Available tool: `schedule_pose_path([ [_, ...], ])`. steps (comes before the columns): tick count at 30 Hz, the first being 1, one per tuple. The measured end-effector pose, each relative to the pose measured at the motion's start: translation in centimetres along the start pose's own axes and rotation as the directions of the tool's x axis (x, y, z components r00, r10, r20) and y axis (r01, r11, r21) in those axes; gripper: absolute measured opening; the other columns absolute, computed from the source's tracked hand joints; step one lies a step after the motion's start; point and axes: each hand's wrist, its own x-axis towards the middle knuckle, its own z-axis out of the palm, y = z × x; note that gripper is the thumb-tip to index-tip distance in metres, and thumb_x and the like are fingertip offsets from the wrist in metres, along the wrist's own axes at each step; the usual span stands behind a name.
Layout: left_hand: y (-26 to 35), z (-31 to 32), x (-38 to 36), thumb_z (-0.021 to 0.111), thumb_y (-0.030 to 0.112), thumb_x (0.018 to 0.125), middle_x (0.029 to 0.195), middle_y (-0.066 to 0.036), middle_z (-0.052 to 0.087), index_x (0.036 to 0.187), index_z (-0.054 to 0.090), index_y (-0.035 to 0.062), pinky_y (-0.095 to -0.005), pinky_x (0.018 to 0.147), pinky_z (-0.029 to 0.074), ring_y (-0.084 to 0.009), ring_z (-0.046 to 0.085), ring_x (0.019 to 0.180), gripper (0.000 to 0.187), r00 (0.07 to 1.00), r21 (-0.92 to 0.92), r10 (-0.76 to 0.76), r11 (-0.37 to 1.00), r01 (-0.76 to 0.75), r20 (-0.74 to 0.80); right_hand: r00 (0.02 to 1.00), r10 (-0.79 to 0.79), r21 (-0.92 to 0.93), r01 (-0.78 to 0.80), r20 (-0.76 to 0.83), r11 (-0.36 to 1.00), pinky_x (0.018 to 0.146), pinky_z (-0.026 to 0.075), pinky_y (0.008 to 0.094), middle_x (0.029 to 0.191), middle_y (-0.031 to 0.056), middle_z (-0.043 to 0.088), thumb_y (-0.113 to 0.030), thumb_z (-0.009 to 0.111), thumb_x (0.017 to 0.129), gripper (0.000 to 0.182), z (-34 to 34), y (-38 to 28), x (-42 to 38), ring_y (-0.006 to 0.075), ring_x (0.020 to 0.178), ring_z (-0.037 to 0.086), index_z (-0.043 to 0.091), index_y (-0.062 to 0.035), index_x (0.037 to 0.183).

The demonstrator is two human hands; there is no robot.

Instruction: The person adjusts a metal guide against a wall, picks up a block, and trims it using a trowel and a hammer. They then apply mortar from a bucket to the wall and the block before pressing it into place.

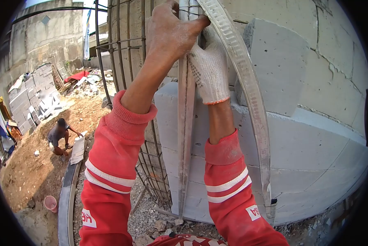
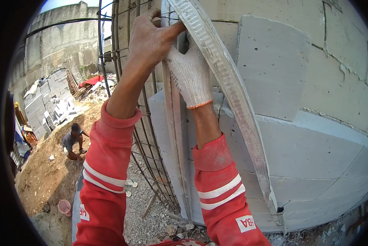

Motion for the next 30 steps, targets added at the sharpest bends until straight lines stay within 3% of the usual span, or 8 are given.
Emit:
schedule_pose_path([
  [3,0.2,0.2,-0.1,0.082,0.047,0.073,0.098,-0.022,0.073,0.122,0.064,-0.0092,-0.0325,0.076,0.057,-0.0241,0.073,0.082,0.077,0.999,0.060,-0.019,0.998,0.021,-0.031,0.968,-0.214,-0.357,0.155,-0.131,0.921,0.087,0.052,0.0447,0.118,0.0251,0.061,-0.029,0.068,0.093,0.055,0.8,-1.1,-1.3,0.0355,0.105,0.065,0.051,0.0059,0.131],
  [9,1.0,-0.5,0.1,0.080,0.043,0.073,0.099,-0.022,0.074,0.120,0.067,-0.0059,-0.0333,0.077,0.056,-0.0242,0.073,0.081,0.069,1.000,0.167,-0.001,0.986,0.001,0.001,0.922,-0.326,-0.360,0.238,-0.207,0.902,0.089,0.051,0.0457,0.119,0.0232,0.061,-0.027,0.064,0.095,0.048,1.6,-1.2,-1.8,0.0338,0.109,0.063,0.054,0.0010,0.132],
  [11,1.3,-0.6,0.1,0.080,0.050,0.067,0.091,-0.023,0.072,0.106,0.070,-0.0076,-0.0401,0.080,0.055,-0.0320,0.072,0.082,0.070,1.000,0.138,-0.022,0.990,0.023,-0.010,0.973,-0.156,-0.264,0.107,-0.170,0.958,0.088,0.052,0.0457,0.115,0.0232,0.064,-0.033,0.067,0.093,0.051,1.1,-2.1,-1.8,0.0338,0.105,0.065,0.057,0.0021,0.129],
  [17,2.2,-0.9,0.0,0.079,0.047,0.069,0.091,-0.023,0.072,0.106,0.069,-0.0083,-0.0397,0.081,0.055,-0.0316,0.072,0.083,0.067,0.999,0.171,-0.030,0.985,0.032,-0.014,0.994,-0.019,0.056,0.026,-0.110,0.998,0.089,0.050,0.0391,0.120,0.0197,0.064,-0.040,0.078,0.083,0.070,0.9,-0.9,-0.8,0.0279,0.108,0.064,0.054,0.0055,0.131],
  [23,0.5,-0.3,0.1,0.077,0.048,0.073,0.098,-0.023,0.072,0.112,0.067,-0.0086,-0.0413,0.084,0.053,-0.0336,0.071,0.090,0.070,0.998,0.174,-0.052,0.983,0.055,-0.019,0.995,-0.034,0.072,0.041,-0.095,0.997,0.091,0.049,0.0431,0.121,0.0251,0.063,-0.044,0.075,0.084,0.076,1.4,-0.1,-0.9,0.0332,0.111,0.063,0.052,0.0105,0.131],
  [25,0.4,-0.2,-0.1,0.077,0.049,0.074,0.105,-0.025,0.071,0.118,0.064,-0.0090,-0.0413,0.087,0.052,-0.0343,0.070,0.097,0.074,0.996,0.142,-0.090,0.986,0.091,-0.019,0.997,0.070,-0.035,-0.071,-0.022,0.997,0.093,0.049,0.0463,0.121,0.0292,0.061,-0.041,0.072,0.086,0.078,0.6,-1.9,-1.9,0.0395,0.113,0.062,0.045,0.0122,0.136],
  [27,-0.6,0.1,0.1,0.077,0.051,0.075,0.112,-0.027,0.068,0.123,0.061,-0.0096,-0.0402,0.090,0.051,-0.0348,0.068,0.102,0.078,0.999,0.110,-0.039,0.993,0.042,-0.032,0.997,-0.020,-0.454,-0.013,-0.069,0.891,0.096,0.049,0.0490,0.125,0.0335,0.057,-0.036,0.071,0.086,0.079,0.5,-3.1,-4.7,0.0444,0.114,0.061,0.038,0.0104,0.142],
  [30,-0.8,0.0,0.3,0.078,0.046,0.077,0.116,-0.025,0.067,0.133,0.052,-0.0113,-0.0376,0.091,0.051,-0.0301,0.067,0.105,0.084,0.998,0.028,-0.068,0.997,0.068,0.017,0.999,-0.027,-0.534,0.042,0.037,0.845,0.100,0.048,0.0496,0.133,0.0326,0.052,-0.031,0.070,0.086,0.078,-2.6,-6.7,-11.5,0.0465,0.115,0.060,0.036,0.0054,0.146],
])
